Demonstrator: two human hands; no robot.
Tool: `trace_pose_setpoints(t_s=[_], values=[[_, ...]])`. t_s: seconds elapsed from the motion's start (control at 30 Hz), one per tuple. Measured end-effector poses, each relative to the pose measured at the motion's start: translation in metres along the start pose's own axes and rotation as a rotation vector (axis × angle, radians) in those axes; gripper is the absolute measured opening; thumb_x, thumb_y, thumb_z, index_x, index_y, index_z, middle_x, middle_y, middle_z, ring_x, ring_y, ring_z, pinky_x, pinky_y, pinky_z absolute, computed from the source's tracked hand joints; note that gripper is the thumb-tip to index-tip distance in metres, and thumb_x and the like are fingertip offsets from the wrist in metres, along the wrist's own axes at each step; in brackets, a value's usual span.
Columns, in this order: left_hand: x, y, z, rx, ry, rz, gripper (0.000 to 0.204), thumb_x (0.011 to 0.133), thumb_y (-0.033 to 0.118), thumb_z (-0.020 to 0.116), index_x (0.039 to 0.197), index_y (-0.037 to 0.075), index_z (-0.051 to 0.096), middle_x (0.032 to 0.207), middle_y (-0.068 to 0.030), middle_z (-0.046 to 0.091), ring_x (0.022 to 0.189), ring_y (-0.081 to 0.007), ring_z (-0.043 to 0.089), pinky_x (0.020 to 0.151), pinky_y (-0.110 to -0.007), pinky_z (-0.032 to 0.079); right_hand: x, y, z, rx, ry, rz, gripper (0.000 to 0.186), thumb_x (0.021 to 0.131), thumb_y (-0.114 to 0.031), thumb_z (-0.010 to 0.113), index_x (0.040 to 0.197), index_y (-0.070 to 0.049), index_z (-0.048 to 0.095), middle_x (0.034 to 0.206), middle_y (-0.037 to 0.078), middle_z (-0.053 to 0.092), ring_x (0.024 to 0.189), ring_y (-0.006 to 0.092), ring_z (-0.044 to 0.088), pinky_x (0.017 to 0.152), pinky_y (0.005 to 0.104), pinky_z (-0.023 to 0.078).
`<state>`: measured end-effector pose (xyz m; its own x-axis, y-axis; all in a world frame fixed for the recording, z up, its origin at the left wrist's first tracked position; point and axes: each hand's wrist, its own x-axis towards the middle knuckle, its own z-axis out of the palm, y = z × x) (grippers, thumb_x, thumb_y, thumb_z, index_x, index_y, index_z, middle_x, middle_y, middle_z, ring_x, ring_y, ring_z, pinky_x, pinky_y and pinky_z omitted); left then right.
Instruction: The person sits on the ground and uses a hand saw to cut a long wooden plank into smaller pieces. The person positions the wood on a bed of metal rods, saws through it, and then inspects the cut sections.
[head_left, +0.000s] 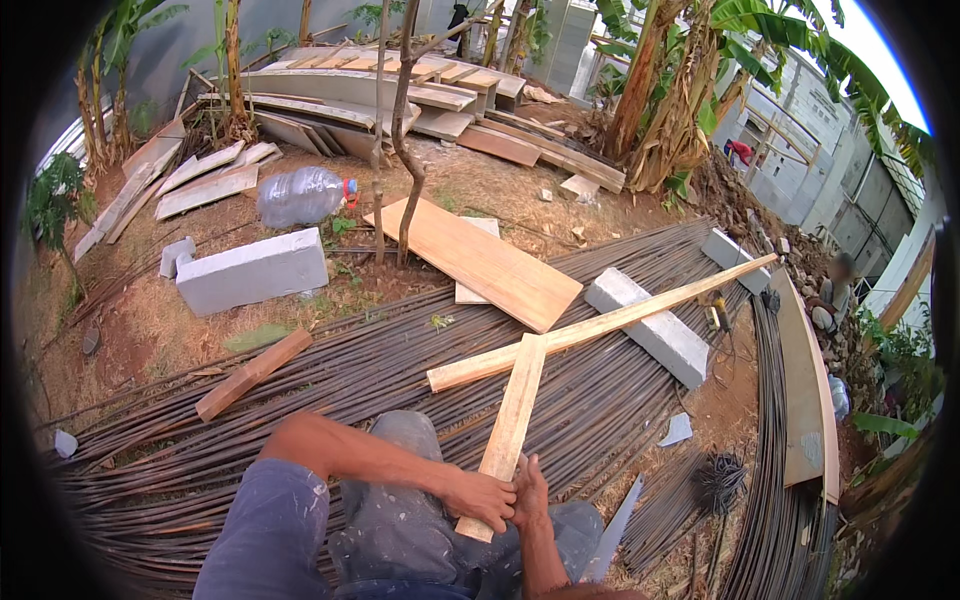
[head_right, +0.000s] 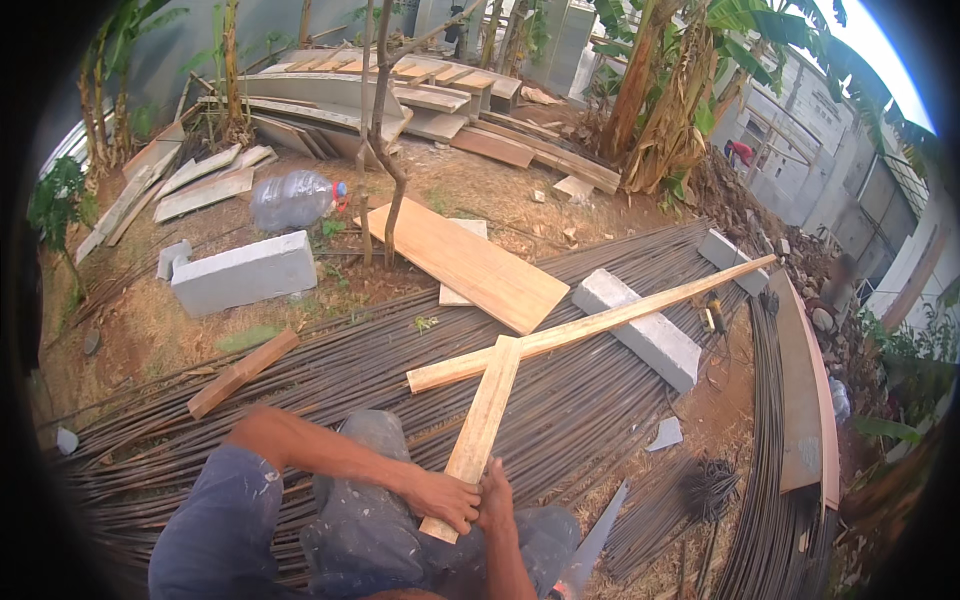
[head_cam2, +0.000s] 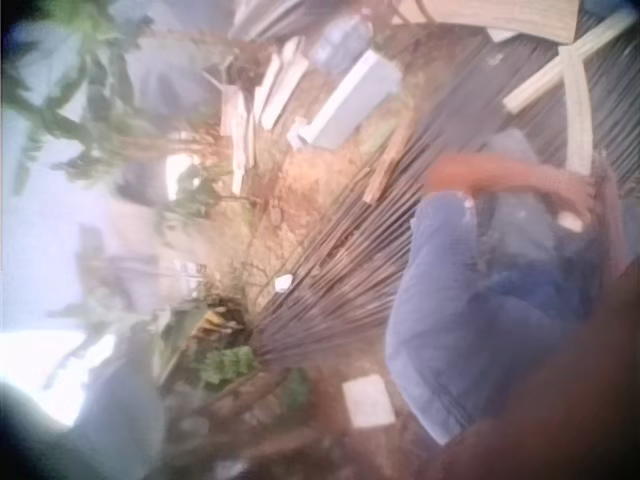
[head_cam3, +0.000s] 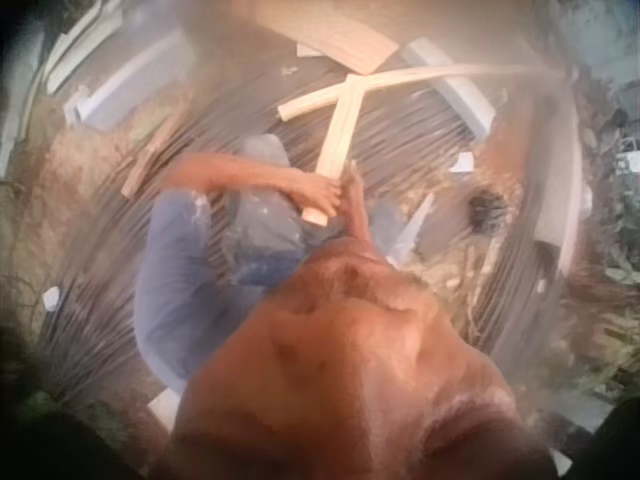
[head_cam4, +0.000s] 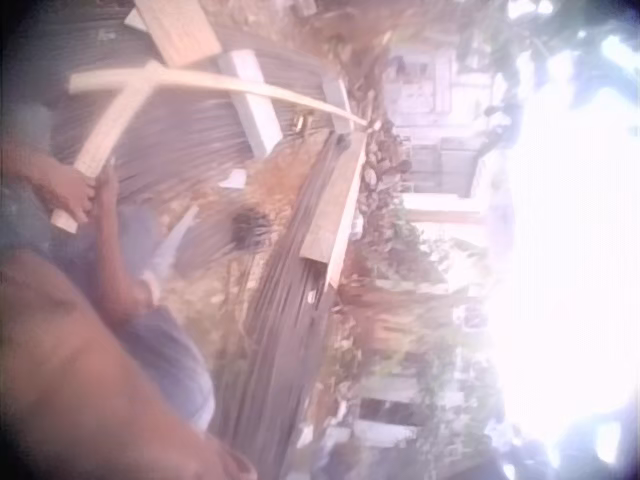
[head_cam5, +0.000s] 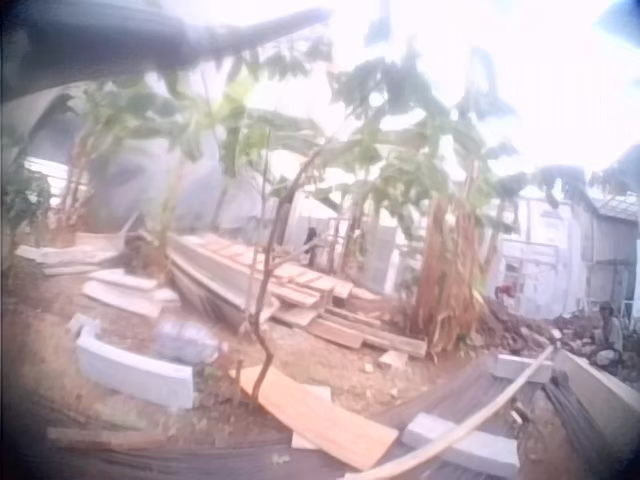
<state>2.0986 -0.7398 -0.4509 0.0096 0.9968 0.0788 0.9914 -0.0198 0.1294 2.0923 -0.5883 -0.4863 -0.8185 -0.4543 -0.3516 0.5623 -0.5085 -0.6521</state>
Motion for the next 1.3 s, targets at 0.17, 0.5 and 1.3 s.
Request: trace_pose_setpoints(t_s=[0.17,0.5,1.3], values=[[0.024,0.011,0.059,-0.112,0.035,0.075,0.039,0.056,0.015,0.075,0.089,0.012,0.054,0.094,-0.0081,0.054,0.097,-0.0291,0.052,0.090,-0.041,0.036,-0.011,0.051,-0.067,-0.108,0.159,0.028,0.041,0.092,-0.006,0.054,0.131,0.004,0.047,0.112,0.012,0.062,0.092,0.0198,0.063,0.078,0.0314,0.053],[0.041,0.003,0.093,-0.125,0.093,0.117,0.036,0.054,0.018,0.075,0.084,0.014,0.056,0.093,-0.0081,0.054,0.096,-0.0305,0.051,0.087,-0.042,0.036,-0.017,0.074,-0.109,0.076,0.206,-0.017,0.039,0.090,-0.009,0.055,0.128,0.000,0.050,0.108,0.011,0.062,0.089,0.0204,0.063,0.077,0.0332,0.053],[0.049,-0.012,0.090,-0.059,0.035,0.216,0.029,0.063,0.020,0.066,0.086,0.012,0.051,0.087,-0.0079,0.051,0.091,-0.0287,0.051,0.087,-0.041,0.035,-0.014,0.073,-0.107,0.113,0.267,-0.119,0.039,0.088,-0.007,0.055,0.126,0.001,0.052,0.105,0.009,0.063,0.084,0.0186,0.063,0.075,0.0318,0.052]])
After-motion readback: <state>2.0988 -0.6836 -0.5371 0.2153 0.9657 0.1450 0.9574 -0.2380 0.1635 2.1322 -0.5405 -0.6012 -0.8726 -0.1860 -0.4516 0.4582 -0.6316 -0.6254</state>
